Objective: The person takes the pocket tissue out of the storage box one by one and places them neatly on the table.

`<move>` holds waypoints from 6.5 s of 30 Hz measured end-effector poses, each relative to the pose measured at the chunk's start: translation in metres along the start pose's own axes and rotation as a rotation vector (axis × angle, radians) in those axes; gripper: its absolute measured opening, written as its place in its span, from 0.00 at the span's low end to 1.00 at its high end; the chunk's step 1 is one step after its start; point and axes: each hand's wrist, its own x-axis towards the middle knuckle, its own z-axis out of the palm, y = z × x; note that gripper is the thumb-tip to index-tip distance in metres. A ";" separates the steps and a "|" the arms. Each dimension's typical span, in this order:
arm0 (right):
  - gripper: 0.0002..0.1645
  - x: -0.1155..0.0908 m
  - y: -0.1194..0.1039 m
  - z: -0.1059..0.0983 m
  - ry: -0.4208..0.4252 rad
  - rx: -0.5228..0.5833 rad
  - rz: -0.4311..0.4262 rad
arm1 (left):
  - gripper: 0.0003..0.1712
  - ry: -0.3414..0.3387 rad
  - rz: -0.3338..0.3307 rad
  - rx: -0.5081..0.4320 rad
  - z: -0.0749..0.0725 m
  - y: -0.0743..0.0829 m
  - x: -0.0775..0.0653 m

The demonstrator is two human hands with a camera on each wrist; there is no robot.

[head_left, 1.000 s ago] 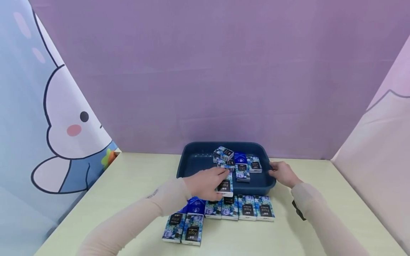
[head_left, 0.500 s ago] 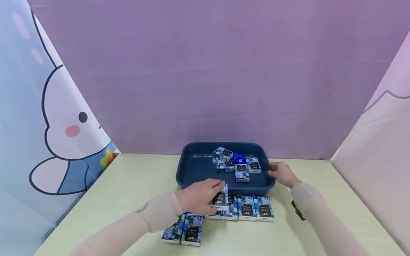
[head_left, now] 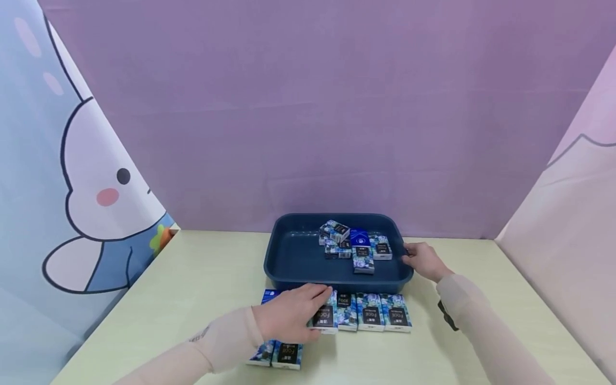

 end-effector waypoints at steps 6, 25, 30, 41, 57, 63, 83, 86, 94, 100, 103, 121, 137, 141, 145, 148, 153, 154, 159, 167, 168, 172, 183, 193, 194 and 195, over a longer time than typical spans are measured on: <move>0.29 -0.002 -0.001 -0.002 -0.002 -0.018 -0.006 | 0.44 -0.004 0.020 -0.009 0.006 0.004 -0.008; 0.29 -0.002 -0.001 -0.001 -0.008 -0.015 -0.009 | 0.43 -0.040 0.078 -0.006 0.044 0.011 -0.019; 0.29 -0.003 -0.001 -0.001 -0.007 -0.021 -0.013 | 0.42 -0.047 0.106 -0.009 0.057 0.011 -0.018; 0.29 -0.002 0.000 0.000 0.000 -0.013 -0.029 | 0.44 -0.069 0.151 0.013 0.072 0.012 -0.013; 0.29 -0.001 0.000 -0.002 0.002 -0.012 -0.032 | 0.40 0.123 0.162 0.157 0.085 0.014 -0.016; 0.29 -0.001 0.000 -0.002 -0.005 -0.011 -0.024 | 0.36 0.187 0.160 0.216 0.087 0.016 -0.019; 0.29 -0.001 -0.003 -0.002 0.001 -0.004 -0.040 | 0.31 0.196 -0.004 0.111 0.082 0.017 -0.018; 0.29 -0.001 -0.004 -0.001 0.002 -0.014 -0.043 | 0.31 0.185 -0.012 0.095 0.080 0.017 -0.018; 0.29 -0.002 0.000 -0.002 0.001 -0.019 -0.038 | 0.31 0.179 -0.010 0.119 0.078 0.019 -0.015; 0.29 0.001 -0.001 -0.004 -0.009 -0.025 -0.019 | 0.32 0.130 -0.004 0.154 0.072 0.020 -0.014; 0.29 -0.001 0.000 -0.002 -0.014 -0.020 -0.016 | 0.35 0.054 -0.009 0.133 0.058 0.023 -0.013; 0.28 -0.001 -0.003 -0.004 0.016 0.007 -0.039 | 0.26 -0.060 -0.069 0.065 -0.070 -0.004 0.127; 0.28 0.000 0.000 0.001 0.008 0.024 -0.001 | 0.20 -0.156 -0.266 0.006 -0.026 -0.023 0.194; 0.28 0.000 0.000 0.001 0.011 0.018 0.004 | 0.19 -0.156 -0.296 0.006 -0.013 -0.029 0.205; 0.28 -0.001 -0.001 0.001 0.018 0.006 -0.011 | 0.18 -0.157 -0.328 -0.021 -0.003 -0.039 0.216; 0.28 -0.002 -0.001 0.000 0.020 0.000 -0.021 | 0.19 -0.155 -0.340 -0.029 0.002 -0.041 0.219; 0.29 -0.003 0.000 0.000 0.021 0.004 -0.033 | 0.18 -0.112 -0.319 0.000 0.003 -0.039 0.217; 0.29 -0.002 0.000 0.000 0.023 0.003 -0.038 | 0.17 -0.100 -0.314 0.012 0.004 -0.038 0.216; 0.28 -0.002 0.000 0.001 0.028 0.014 -0.037 | 0.19 -0.069 -0.301 0.101 0.004 -0.035 0.215; 0.28 -0.003 -0.001 0.000 0.030 0.004 -0.030 | 0.23 -0.072 -0.258 0.201 0.010 -0.035 0.219; 0.28 -0.003 -0.002 0.000 0.032 0.006 -0.031 | 0.23 -0.076 -0.258 0.199 0.011 -0.036 0.220; 0.28 -0.002 -0.002 0.000 0.034 0.017 -0.043 | 0.24 -0.103 -0.261 0.182 0.013 -0.039 0.222; 0.28 -0.001 -0.001 0.005 0.041 0.021 -0.038 | 0.27 -0.099 -0.249 0.187 0.021 -0.042 0.221; 0.29 -0.002 -0.003 0.006 0.039 0.014 -0.034 | 0.39 -0.138 -0.302 0.098 0.022 -0.041 0.218; 0.29 -0.002 -0.003 0.006 0.041 0.012 -0.037 | 0.41 -0.143 -0.308 0.080 0.022 -0.041 0.217; 0.29 -0.002 -0.003 0.006 0.041 0.010 -0.039 | 0.42 -0.150 -0.315 0.062 0.021 -0.041 0.217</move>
